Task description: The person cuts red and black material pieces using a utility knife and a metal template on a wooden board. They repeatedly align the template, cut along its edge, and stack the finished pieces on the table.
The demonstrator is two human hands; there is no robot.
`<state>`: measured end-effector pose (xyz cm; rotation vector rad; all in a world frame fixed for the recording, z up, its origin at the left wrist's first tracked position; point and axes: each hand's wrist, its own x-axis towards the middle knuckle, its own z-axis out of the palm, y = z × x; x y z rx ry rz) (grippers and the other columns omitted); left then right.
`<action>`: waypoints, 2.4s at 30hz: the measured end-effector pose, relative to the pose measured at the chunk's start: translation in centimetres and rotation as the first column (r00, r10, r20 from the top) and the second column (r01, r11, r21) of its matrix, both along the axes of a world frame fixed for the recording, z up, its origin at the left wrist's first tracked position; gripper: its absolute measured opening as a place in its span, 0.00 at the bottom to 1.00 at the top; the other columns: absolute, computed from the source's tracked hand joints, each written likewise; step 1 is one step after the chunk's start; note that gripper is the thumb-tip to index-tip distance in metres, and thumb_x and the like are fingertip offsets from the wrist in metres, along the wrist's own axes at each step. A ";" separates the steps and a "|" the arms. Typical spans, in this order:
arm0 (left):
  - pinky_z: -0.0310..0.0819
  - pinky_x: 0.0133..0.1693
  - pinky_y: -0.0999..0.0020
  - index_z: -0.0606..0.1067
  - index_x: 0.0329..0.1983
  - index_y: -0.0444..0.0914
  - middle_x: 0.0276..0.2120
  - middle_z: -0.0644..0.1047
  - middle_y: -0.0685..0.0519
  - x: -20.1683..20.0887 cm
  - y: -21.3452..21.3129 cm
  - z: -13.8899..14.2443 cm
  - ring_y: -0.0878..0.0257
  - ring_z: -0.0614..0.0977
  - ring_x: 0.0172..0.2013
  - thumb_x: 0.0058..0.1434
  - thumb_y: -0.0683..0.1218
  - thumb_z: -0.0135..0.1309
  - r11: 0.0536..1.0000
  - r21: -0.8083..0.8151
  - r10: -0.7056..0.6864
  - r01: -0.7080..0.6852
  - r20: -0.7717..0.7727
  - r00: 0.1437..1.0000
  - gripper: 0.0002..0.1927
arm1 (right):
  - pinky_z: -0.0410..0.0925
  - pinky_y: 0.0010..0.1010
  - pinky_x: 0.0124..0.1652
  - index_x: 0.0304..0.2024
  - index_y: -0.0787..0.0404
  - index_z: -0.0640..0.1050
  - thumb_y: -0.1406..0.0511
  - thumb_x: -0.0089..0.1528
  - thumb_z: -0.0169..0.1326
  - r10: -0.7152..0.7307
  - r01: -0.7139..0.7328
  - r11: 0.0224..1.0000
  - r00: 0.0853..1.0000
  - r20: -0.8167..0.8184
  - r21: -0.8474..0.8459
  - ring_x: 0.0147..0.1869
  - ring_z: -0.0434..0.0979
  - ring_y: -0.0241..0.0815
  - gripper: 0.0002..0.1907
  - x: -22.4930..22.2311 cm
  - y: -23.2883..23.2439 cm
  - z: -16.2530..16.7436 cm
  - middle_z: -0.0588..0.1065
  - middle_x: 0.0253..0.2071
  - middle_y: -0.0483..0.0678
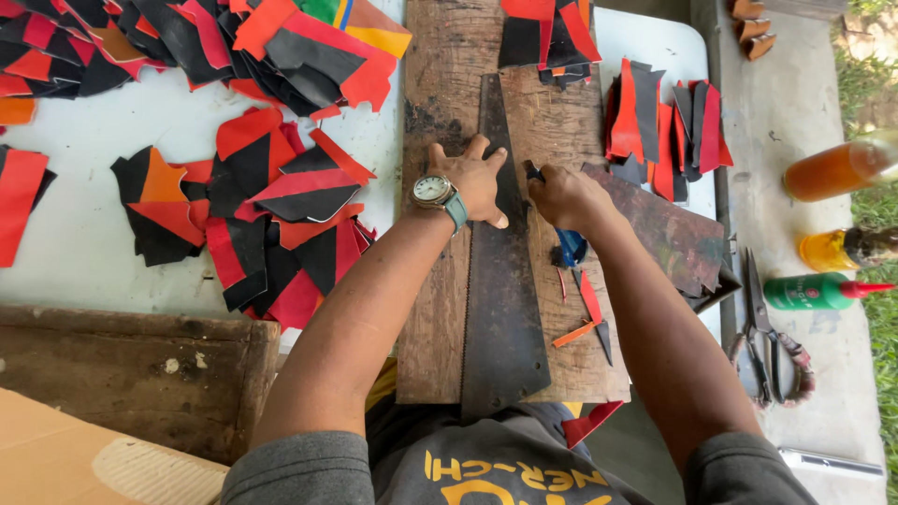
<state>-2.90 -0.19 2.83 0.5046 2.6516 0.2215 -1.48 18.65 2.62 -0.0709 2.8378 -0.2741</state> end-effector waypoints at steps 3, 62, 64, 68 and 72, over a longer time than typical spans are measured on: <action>0.45 0.65 0.37 0.49 0.78 0.50 0.75 0.51 0.50 0.0 0.0 0.1 0.51 0.68 0.66 0.46 0.69 0.69 0.999 -0.027 -0.020 0.021 0.015 1.000 0.62 | 0.70 0.50 0.49 0.46 0.63 0.77 0.52 0.67 0.48 0.026 -0.031 0.998 0.996 0.086 0.059 0.50 0.78 0.65 0.21 -1.0 -0.3 -0.6 0.78 0.43 0.64; 0.55 0.63 0.36 0.68 0.69 0.58 0.66 0.64 0.53 -1.7 -11.0 -2.2 0.55 0.66 0.67 0.46 0.57 0.71 0.999 -0.049 0.005 -0.004 0.024 1.000 0.44 | 0.72 0.48 0.42 0.45 0.57 0.73 0.44 0.63 0.51 -0.072 0.067 0.996 0.993 0.091 0.058 0.43 0.81 0.59 0.26 15.0 1.6 2.6 0.81 0.36 0.56; 0.58 0.63 0.41 0.69 0.68 0.52 0.65 0.67 0.51 -1.7 -8.7 -2.6 0.54 0.70 0.65 0.53 0.61 0.66 0.997 0.073 0.033 -0.023 -0.135 0.990 0.39 | 0.73 0.47 0.40 0.46 0.56 0.76 0.48 0.63 0.52 0.009 -0.017 0.998 0.988 -0.153 -0.052 0.45 0.81 0.57 0.21 13.6 1.2 2.4 0.80 0.40 0.54; 0.55 0.59 0.39 0.67 0.66 0.39 0.61 0.67 0.43 -1.5 -3.1 -3.2 0.47 0.69 0.59 0.51 0.65 0.67 0.970 0.229 0.151 -0.081 -0.308 0.939 0.45 | 0.72 0.48 0.44 0.55 0.52 0.77 0.56 0.65 0.52 -0.010 -0.042 0.985 0.956 -0.293 -0.170 0.48 0.78 0.59 0.18 8.8 -0.5 1.5 0.75 0.50 0.53; 0.62 0.59 0.45 0.76 0.51 0.39 0.53 0.76 0.46 -1.9 -1.6 -3.4 0.51 0.75 0.57 0.52 0.56 0.68 0.953 0.299 0.146 -0.051 -0.306 0.941 0.28 | 0.70 0.46 0.47 0.51 0.51 0.78 0.57 0.59 0.59 0.002 -0.057 0.981 0.960 -0.281 -0.187 0.51 0.76 0.59 0.18 5.9 -1.1 0.0 0.73 0.49 0.54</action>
